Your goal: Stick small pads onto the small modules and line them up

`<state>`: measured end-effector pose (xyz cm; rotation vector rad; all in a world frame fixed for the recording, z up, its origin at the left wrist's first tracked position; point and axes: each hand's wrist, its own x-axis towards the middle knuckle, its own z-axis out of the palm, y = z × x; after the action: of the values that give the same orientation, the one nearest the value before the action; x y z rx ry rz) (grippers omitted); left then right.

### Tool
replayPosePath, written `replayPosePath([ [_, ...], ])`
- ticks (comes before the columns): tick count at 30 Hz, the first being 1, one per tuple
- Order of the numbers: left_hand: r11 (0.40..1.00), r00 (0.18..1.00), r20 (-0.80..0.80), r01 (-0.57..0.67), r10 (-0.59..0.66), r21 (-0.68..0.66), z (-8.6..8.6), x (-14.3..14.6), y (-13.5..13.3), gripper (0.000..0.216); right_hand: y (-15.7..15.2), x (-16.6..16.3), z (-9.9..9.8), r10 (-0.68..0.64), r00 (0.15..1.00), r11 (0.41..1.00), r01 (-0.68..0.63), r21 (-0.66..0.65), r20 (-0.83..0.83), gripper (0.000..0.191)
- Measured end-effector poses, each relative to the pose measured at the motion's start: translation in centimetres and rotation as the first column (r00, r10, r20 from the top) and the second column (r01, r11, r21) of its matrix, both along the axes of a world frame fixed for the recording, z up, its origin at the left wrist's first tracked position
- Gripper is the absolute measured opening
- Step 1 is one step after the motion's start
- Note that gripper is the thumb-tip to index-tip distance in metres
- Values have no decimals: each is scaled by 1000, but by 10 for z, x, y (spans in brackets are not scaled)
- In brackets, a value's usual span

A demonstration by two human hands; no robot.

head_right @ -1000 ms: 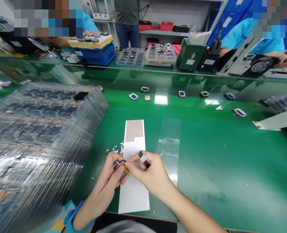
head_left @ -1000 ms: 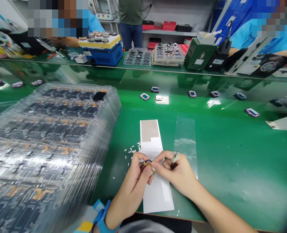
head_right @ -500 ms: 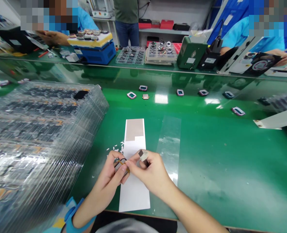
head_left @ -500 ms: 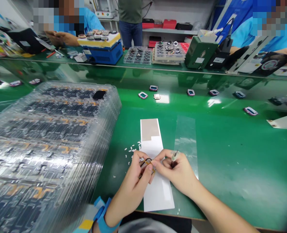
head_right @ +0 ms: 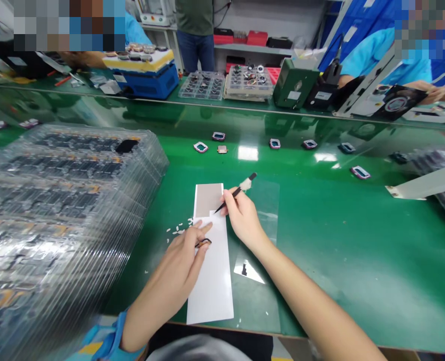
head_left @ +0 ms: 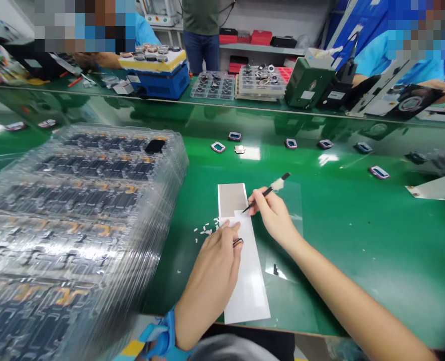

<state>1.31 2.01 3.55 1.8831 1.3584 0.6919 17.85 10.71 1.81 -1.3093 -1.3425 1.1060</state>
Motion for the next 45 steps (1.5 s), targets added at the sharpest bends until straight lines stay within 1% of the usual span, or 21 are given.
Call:
replayPosePath([
  [3, 997, 991, -129, 33, -23, 71, -4, 1, 10, 16, 4, -6, -14, 11, 998, 999, -13, -46, -54, 48],
  [7, 993, 980, -191, 80, -62, 88, -9, 0, 14, 23, 0, -8, -20, -18, 995, 997, 11, -71, -99, 47],
  [11, 990, 973, -216, 99, -75, 98, -11, 0, 14, 28, 2, -8, -18, -16, 991, 996, 4, -90, -136, 46],
  [15, 992, 968, -238, 100, -80, 72, -11, 0, 14, 26, 5, -9, -17, -18, 985, 994, 0, -107, -169, 47],
  [17, 993, 969, -236, 94, -76, 67, -11, 1, 15, 25, 4, -9, -13, -20, 981, 994, -1, -109, -194, 48],
  [19, 994, 973, -222, 88, -70, 69, -11, 1, 15, 27, 1, -8, -4, -27, 974, 995, 4, -104, -224, 46],
  [21, 995, 985, -168, 57, -43, 84, -10, 1, 16, 23, -7, -5, 9, -51, 967, 995, 28, -95, -249, 41],
  [23, 996, 999, -46, -25, 29, 85, -8, 0, 15, 13, -21, 0, 24, -110, 958, 993, 97, -60, -265, 34],
  [24, 996, 996, 46, -76, 74, 53, -6, 0, 14, 8, -30, 1, 31, -152, 951, 988, 151, -25, -269, 30],
  [25, 993, 981, 156, -114, 114, -13, -5, 1, 13, 7, -41, 2, 36, -192, 943, 978, 205, 23, -270, 26],
  [26, 987, 950, 276, -120, 145, -107, -3, 1, 11, 7, -52, 1, 40, -226, 936, 963, 256, 80, -271, 21],
  [28, 957, 839, 510, -39, 188, -288, 2, 3, 6, 9, -74, -3, 42, -265, 924, 932, 319, 175, -275, 13],
  [29, 940, 774, 601, 21, 201, -342, 4, 5, 3, 11, -84, -6, 41, -272, 920, 918, 336, 208, -283, 10],
  [31, 919, 667, 709, 93, 229, -384, 8, 9, -3, 16, -98, -14, 36, -301, 902, 895, 379, 233, -310, 8],
  [34, 908, 575, 773, 116, 269, -402, 11, 15, -8, 23, -108, -25, 28, -351, 869, 875, 438, 209, -350, 7],
  [36, 911, 524, 807, 131, 271, -391, 9, 18, -11, 27, -110, -29, 25, -350, 860, 874, 442, 200, -372, 7],
  [38, 921, 491, 831, 129, 262, -367, 5, 20, -12, 28, -110, -31, 22, -333, 854, 875, 438, 205, -399, 7],
  [40, 930, 487, 835, 110, 256, -350, 0, 22, -13, 26, -110, -31, 20, -329, 847, 873, 442, 207, -418, 7],
  [42, 933, 505, 826, 101, 251, -346, -4, 23, -13, 23, -110, -31, 18, -335, 844, 871, 446, 203, -418, 7],
  [45, 925, 527, 803, 76, 279, -371, -4, 24, -13, 23, -110, -32, 14, -327, 844, 876, 440, 200, -424, 8],
])
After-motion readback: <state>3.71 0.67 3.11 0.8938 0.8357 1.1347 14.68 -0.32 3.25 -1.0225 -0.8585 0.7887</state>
